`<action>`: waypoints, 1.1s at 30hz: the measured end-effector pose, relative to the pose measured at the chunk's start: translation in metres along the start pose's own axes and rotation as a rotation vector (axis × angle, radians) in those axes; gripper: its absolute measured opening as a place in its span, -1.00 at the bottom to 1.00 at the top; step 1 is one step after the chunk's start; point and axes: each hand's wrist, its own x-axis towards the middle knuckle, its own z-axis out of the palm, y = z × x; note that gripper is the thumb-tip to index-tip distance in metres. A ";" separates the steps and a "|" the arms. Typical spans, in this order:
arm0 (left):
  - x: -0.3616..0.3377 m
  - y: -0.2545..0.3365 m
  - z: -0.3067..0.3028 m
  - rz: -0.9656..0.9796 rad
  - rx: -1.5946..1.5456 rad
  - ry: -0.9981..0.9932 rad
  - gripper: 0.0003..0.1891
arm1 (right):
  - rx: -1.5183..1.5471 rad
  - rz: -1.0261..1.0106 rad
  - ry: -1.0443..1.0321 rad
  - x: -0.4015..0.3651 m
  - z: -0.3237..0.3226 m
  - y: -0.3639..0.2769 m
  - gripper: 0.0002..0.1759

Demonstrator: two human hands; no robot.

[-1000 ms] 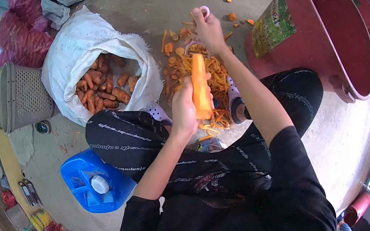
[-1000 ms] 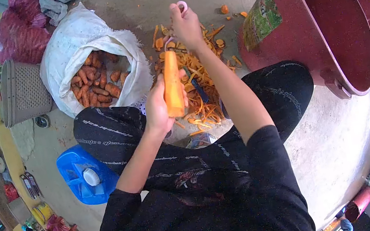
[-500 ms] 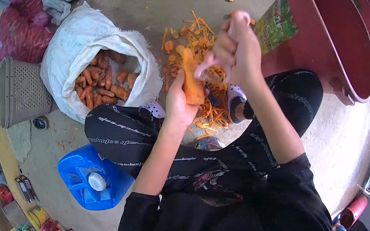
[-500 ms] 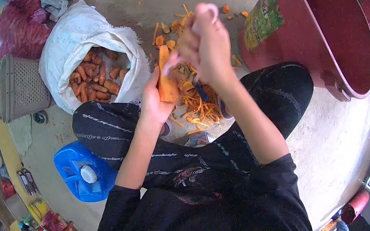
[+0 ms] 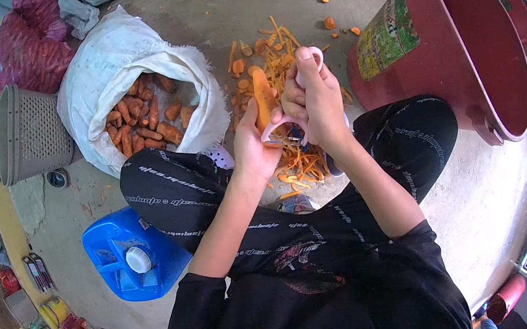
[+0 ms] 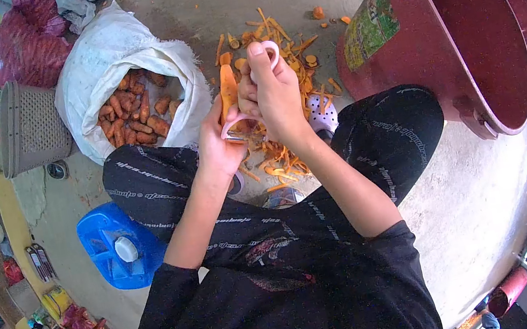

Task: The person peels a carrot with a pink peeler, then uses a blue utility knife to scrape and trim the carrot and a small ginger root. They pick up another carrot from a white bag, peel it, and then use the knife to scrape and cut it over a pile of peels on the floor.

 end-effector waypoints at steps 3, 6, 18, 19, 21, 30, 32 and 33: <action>0.003 -0.006 -0.007 0.037 0.030 0.004 -0.71 | -0.021 0.062 0.028 0.005 0.000 -0.002 -0.62; 0.007 -0.004 -0.008 0.083 0.074 0.033 -0.69 | -0.085 0.128 -0.007 0.015 -0.003 -0.002 -0.62; 0.007 0.005 -0.004 0.115 0.074 0.102 -0.70 | -0.046 0.178 -0.094 0.040 0.006 0.002 -0.64; 0.009 0.005 -0.012 0.101 0.089 0.090 -0.70 | -0.075 0.128 -0.069 0.044 0.007 0.002 -0.63; 0.006 0.001 -0.013 0.090 0.143 0.113 -0.70 | -0.133 0.033 -0.016 0.054 0.005 0.001 -0.63; 0.002 -0.001 -0.018 0.107 0.351 0.181 -0.67 | -0.046 0.040 0.016 0.110 -0.008 0.012 -0.64; 0.001 -0.001 -0.016 0.083 0.354 0.199 -0.67 | -0.050 -0.039 0.046 0.134 -0.017 0.013 -0.65; -0.005 -0.002 -0.007 0.067 0.359 0.229 -0.67 | -0.087 -0.071 0.057 0.141 -0.017 0.011 -0.65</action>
